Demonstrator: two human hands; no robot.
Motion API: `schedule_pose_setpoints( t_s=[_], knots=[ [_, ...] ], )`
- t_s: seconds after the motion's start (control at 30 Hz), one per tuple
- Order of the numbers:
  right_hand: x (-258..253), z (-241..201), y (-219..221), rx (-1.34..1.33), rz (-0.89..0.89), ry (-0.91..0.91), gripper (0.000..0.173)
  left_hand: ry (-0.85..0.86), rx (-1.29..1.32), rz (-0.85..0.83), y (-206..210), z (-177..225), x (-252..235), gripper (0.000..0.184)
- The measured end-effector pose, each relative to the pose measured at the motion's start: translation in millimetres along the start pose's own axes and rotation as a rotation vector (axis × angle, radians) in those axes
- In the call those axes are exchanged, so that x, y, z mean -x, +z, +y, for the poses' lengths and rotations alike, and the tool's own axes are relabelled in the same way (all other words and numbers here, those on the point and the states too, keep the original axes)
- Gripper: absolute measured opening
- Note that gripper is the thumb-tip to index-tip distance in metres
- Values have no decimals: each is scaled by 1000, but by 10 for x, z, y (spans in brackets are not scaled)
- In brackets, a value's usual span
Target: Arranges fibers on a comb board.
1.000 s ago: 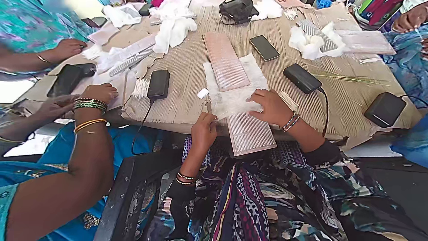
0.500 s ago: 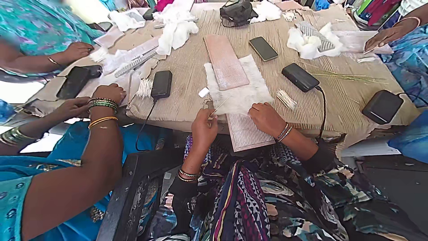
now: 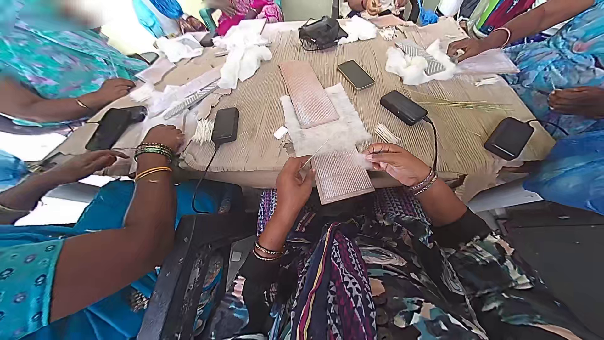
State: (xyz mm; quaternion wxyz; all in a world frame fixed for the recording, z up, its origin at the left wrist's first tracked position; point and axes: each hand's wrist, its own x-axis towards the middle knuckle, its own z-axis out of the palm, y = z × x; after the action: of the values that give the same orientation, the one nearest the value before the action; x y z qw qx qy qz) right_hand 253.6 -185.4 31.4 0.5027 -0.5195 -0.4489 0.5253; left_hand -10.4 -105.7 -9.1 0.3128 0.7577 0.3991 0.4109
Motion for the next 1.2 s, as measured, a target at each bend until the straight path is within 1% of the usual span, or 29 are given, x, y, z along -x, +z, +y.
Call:
schedule_pose_setpoints(
  t_s=[0.07, 0.13, 0.2, 0.23, 0.27, 0.33, 0.37, 0.43, 0.57, 0.63, 0.7, 0.8, 0.87, 0.97, 1.03, 1.07, 1.13, 1.17, 1.2],
  knots=[
    [-15, -19, 20, -34, -66, 14, 21, 35, 73, -50, 7, 100, 9, 38],
    [-48, -37, 67, -44, -126, 15, 21, 56, 105, -152, 9, 238, -3, 47],
    [-54, -71, 151, -21, -183, -2, 22, 32, 133, -263, 19, 395, -21, 49],
    [-53, -83, 195, -19, -212, -10, 22, 7, 156, -302, 33, 467, -30, 45],
    [-52, -91, 233, -15, -238, -18, 23, -22, 186, -325, 53, 520, -41, 37],
    [-50, -92, 280, -1, -270, -24, 23, -99, 261, -328, 106, 569, -65, 12],
    [-41, -89, 290, 6, -267, -23, 22, -141, 301, -324, 130, 561, -75, 7],
    [-14, -58, 265, 14, -244, -29, 13, -235, 410, -325, 161, 519, -76, 17],
    [74, -19, 254, 56, -143, -33, 17, -376, 640, -349, 213, 457, -3, 15],
    [35, 13, 227, 55, -119, -35, 17, -428, 678, -334, 245, 447, 19, 14],
    [-33, 42, 185, 77, -101, -24, 15, -452, 617, -300, 268, 416, 13, 15],
    [-158, 59, 202, 203, -65, 4, 15, -447, 330, -260, 264, 362, -22, 17],
    [-234, 94, 244, 352, -61, -26, 16, -434, 130, -274, 252, 330, -38, 19],
    [-314, 115, 305, 645, -40, -52, 16, -428, -64, -311, 259, 275, -68, 22],
    [-329, 127, 345, 787, 1, -40, 17, -447, -155, -344, 262, 299, -79, 20],
    [-331, 161, 363, 836, 29, -52, 17, -443, -172, -342, 261, 309, -66, 25],
    [-329, 204, 391, 919, 64, -80, 22, -412, -169, -323, 240, 312, -30, 51],
    [-317, 231, 399, 943, 87, -101, 27, -384, -161, -310, 217, 303, -1, 58],
    [-304, 249, 404, 956, 115, -122, 32, -345, -147, -287, 188, 273, 33, 58]
  ],
)
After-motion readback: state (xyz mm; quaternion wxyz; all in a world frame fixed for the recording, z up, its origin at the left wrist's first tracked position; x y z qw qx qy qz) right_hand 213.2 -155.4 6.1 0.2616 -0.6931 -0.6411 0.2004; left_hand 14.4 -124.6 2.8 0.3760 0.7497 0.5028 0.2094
